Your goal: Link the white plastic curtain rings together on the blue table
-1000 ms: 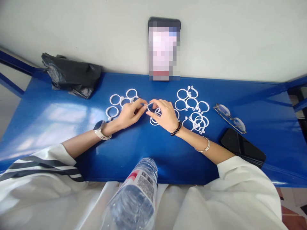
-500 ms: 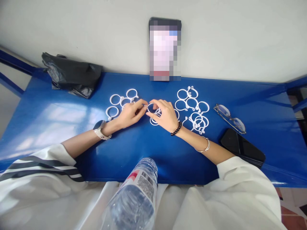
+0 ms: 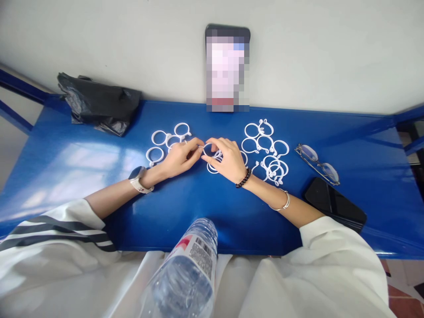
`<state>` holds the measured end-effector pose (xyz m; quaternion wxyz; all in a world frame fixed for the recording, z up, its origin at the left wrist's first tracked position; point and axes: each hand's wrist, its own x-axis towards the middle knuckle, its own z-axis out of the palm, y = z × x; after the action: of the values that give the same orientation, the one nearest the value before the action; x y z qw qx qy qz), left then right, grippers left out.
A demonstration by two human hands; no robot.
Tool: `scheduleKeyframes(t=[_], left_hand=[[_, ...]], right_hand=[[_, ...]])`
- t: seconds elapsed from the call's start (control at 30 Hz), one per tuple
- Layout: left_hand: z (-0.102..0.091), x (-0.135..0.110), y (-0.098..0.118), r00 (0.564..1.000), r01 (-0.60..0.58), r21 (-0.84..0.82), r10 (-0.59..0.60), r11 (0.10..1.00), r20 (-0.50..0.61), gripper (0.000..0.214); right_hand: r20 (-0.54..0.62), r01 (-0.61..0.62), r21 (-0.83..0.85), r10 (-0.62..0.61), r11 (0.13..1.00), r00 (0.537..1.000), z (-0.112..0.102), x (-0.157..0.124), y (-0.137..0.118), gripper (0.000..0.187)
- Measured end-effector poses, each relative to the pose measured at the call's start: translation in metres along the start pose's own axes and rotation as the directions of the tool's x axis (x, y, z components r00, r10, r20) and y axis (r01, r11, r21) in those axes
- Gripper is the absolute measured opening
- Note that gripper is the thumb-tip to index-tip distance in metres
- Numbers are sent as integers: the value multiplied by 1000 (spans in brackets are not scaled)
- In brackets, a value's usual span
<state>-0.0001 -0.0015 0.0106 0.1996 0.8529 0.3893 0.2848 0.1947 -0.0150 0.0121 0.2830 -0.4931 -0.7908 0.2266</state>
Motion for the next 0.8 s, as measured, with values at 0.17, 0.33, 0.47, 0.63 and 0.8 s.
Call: scheduleKeyframes(t=[0.17,0.33,0.47,0.63,0.8], left_hand=[[-1,0,0,1000,-1,-4,1,1000,19,18],[-2,0,0,999,12,-6,-12,1000,32,19],[-1,0,-1,1000,7,1,-7,1000,22,18],[0,0,-1,1000,-9,2,8,1000,8,17],[0,0,-1,1000,-21,-4,21,1000,-6,17]], right_hand=[[24,10,-25,-10,1000,1000,0,0,-1,28],[24,14,-32,-13,999,1000,0,0,-1,27],[16,18,-26,-18,999,1000,0,0,-1,27],[11,26,-27,-26,999,1000,0,0,-2,26],[17,19,-22,-19,1000,1000,0,0,-1,26]])
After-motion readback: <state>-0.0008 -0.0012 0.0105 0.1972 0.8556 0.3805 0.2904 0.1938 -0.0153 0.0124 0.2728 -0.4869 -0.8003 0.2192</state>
